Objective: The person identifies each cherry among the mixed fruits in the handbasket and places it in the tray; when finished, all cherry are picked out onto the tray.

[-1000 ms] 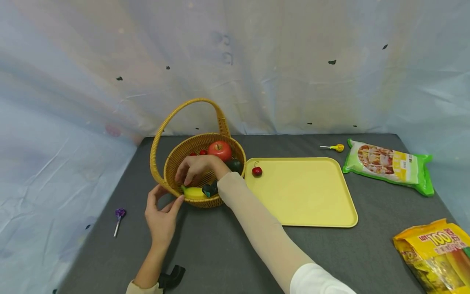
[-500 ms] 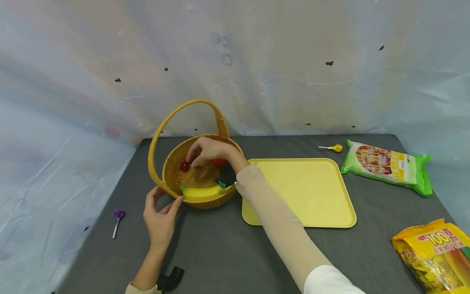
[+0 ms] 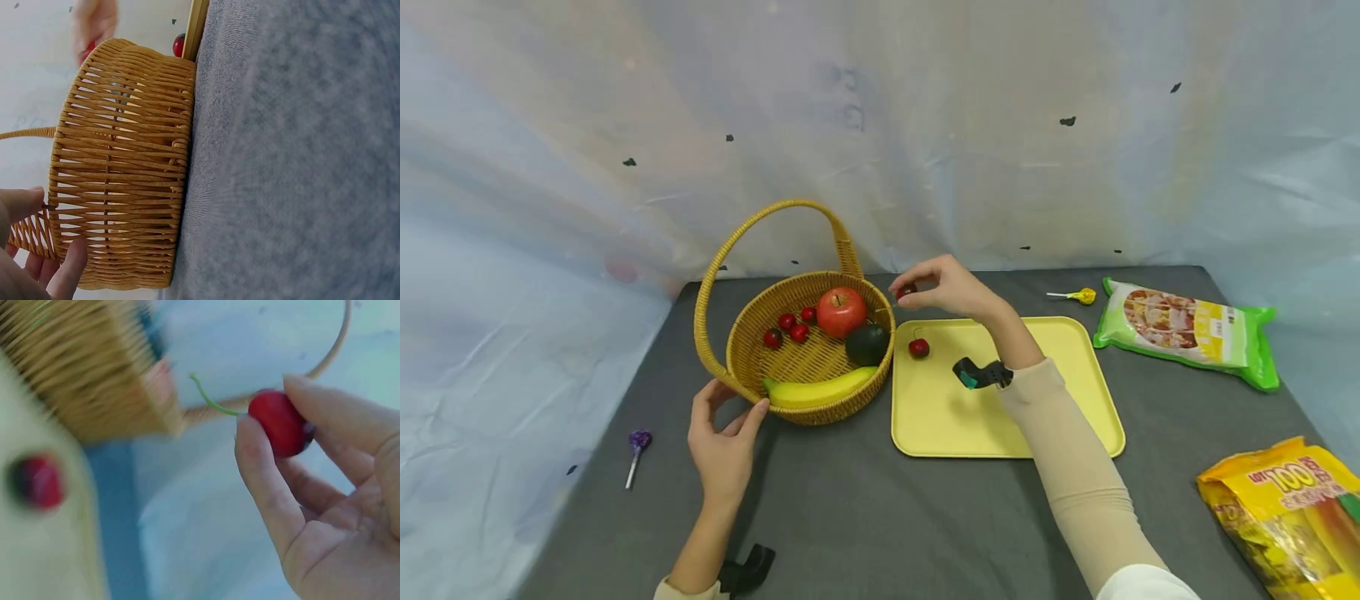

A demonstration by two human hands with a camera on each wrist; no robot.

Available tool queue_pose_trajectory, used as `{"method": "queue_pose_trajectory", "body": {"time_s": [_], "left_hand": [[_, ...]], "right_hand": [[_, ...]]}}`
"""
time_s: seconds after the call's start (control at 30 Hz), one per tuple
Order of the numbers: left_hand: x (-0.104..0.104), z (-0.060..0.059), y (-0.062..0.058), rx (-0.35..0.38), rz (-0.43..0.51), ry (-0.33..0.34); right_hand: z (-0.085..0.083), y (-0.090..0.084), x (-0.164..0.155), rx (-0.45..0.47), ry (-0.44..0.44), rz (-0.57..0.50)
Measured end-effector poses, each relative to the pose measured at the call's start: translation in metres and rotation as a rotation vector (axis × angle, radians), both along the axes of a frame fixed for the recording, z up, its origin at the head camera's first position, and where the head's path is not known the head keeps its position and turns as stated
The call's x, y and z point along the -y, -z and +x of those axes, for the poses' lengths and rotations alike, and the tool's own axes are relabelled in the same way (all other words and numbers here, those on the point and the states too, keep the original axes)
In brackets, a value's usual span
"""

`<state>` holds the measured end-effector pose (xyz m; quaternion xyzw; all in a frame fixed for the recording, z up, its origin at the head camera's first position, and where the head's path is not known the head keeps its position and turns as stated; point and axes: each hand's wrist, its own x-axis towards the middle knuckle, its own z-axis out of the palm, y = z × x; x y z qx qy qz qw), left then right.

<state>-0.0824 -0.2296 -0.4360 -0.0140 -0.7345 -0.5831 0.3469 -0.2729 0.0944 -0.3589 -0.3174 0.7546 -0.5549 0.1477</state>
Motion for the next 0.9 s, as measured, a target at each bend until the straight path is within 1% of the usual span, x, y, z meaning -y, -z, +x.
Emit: {"method": "queue_pose_trajectory", "body": {"time_s": [0.1, 0.23, 0.3, 0.4, 0.53, 0.67, 0.77, 0.83, 0.9], "left_hand": [[0.006, -0.003, 0.007, 0.001, 0.013, -0.004], [0.007, -0.002, 0.007, 0.001, 0.011, -0.004], [0.007, -0.002, 0.007, -0.001, 0.01, -0.004], [0.008, -0.002, 0.009, -0.003, 0.008, -0.008], [0.006, -0.002, 0.008, 0.001, -0.005, -0.015], [-0.002, 0.002, -0.003, 0.004, -0.012, -0.007], [-0.007, 0.005, -0.011, 0.0, -0.01, 0.0], [-0.008, 0.004, -0.012, -0.001, -0.005, 0.005], [-0.007, 0.003, -0.009, -0.004, -0.003, 0.005]], "right_hand": [[0.005, 0.019, -0.023, 0.058, 0.079, 0.001], [0.011, 0.04, -0.045, 0.125, 0.136, 0.003], [0.013, 0.048, -0.053, 0.134, 0.153, 0.011], [0.015, 0.058, -0.06, 0.11, 0.177, 0.034], [0.016, 0.067, -0.066, 0.071, 0.211, 0.063], [0.017, 0.073, -0.068, 0.055, 0.223, 0.081], [0.019, 0.075, -0.068, 0.058, 0.215, 0.099], [0.02, 0.075, -0.068, 0.058, 0.207, 0.113], [0.021, 0.075, -0.068, 0.06, 0.2, 0.129]]}}
